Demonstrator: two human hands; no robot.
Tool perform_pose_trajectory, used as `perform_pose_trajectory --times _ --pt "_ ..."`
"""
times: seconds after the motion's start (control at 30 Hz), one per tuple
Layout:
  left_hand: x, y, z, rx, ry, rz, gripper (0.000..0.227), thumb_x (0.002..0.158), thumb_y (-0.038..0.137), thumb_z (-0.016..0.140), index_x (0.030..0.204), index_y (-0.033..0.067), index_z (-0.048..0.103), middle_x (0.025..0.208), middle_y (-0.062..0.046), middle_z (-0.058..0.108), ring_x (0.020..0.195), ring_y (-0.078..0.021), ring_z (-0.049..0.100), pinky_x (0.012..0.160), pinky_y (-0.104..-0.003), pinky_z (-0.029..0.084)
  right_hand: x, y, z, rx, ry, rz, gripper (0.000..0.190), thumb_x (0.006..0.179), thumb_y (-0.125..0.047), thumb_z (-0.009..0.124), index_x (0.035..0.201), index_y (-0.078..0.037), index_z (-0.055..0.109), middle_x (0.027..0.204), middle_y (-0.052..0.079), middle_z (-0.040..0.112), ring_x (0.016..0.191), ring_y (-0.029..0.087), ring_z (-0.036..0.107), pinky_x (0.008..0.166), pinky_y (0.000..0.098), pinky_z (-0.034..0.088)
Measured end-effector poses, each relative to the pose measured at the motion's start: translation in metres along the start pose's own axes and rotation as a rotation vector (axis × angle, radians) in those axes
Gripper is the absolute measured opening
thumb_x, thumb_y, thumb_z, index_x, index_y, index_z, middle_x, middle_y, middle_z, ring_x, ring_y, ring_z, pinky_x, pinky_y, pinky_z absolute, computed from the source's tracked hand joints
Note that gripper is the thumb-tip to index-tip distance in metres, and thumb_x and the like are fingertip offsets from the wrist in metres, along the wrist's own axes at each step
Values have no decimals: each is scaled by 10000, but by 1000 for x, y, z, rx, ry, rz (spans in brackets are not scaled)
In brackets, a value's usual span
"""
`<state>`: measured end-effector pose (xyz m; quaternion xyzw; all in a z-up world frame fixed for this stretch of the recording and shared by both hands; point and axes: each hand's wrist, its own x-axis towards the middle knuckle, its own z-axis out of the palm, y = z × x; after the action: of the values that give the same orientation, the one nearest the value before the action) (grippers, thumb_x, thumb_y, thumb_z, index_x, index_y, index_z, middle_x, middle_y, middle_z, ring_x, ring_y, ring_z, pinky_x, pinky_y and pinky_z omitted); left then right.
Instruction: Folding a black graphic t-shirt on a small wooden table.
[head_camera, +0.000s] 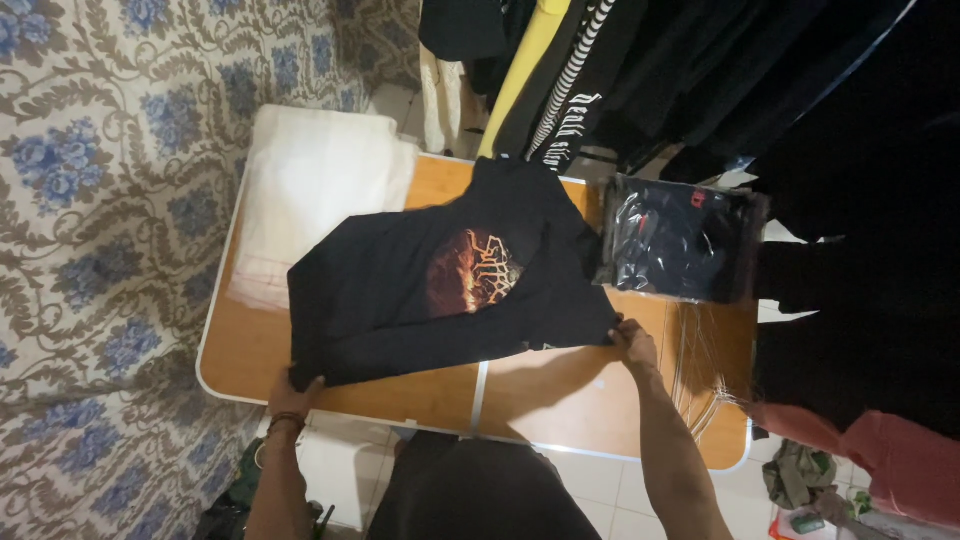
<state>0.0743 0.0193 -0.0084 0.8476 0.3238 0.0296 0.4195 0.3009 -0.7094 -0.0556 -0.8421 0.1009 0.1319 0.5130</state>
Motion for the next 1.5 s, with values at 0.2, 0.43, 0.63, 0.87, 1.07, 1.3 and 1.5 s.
perform_pose_trajectory --times 0.2,0.43,0.63,0.87,1.07,1.3,1.5 --pt "-10 -6 0 425 -53 -161 643 828 530 788 1297 104 678 1164 -217 739 1125 -431 675 969 -540 516 -37 -94 -12 -317 -134 195 313 913 -110 704 1214 -27 673 1020 140 757 903 248 730 855 375 597" --pt "-4 -38 -1 359 93 -163 576 908 513 715 1263 61 682 1195 -227 729 1157 -439 662 1001 -580 480 -61 6 -16 196 -229 220 249 872 -64 703 1100 34 718 960 150 775 849 230 771 767 358 640" --pt "6 -33 -10 357 174 -113 531 980 407 742 1308 5 626 1248 -272 677 1154 -475 621 988 -585 461 -89 28 -10 -99 -155 284 92 901 -77 746 972 -20 755 808 146 707 678 192 653 590 305 536" --pt "18 1 -43 -47 243 -102 398 973 260 762 1225 -36 674 1125 -197 708 1040 -339 667 888 -459 521 -131 26 -7 -29 -259 195 62 862 -62 712 817 -19 718 761 43 651 579 137 586 504 278 504" --pt "35 -31 -45 -283 216 -43 356 897 147 775 1169 -61 678 1114 -193 716 1000 -298 663 876 -422 519 -162 -40 -3 -153 -252 328 97 901 -112 707 923 -18 691 678 78 637 524 139 583 473 284 476" --pt "20 6 -62 453 -34 143 425 873 365 755 1176 69 721 1093 -197 751 1018 -386 712 899 -461 546 -182 -22 -18 100 -212 514 177 895 -135 743 1007 -14 678 667 65 592 527 142 538 452 275 442" --pt "17 26 -74 1038 -357 -51 510 969 531 565 1368 218 623 1192 -147 741 1147 -330 688 1084 -570 402 -174 63 -18 440 -235 338 196 871 -123 716 997 25 698 757 24 647 550 153 605 463 303 511"
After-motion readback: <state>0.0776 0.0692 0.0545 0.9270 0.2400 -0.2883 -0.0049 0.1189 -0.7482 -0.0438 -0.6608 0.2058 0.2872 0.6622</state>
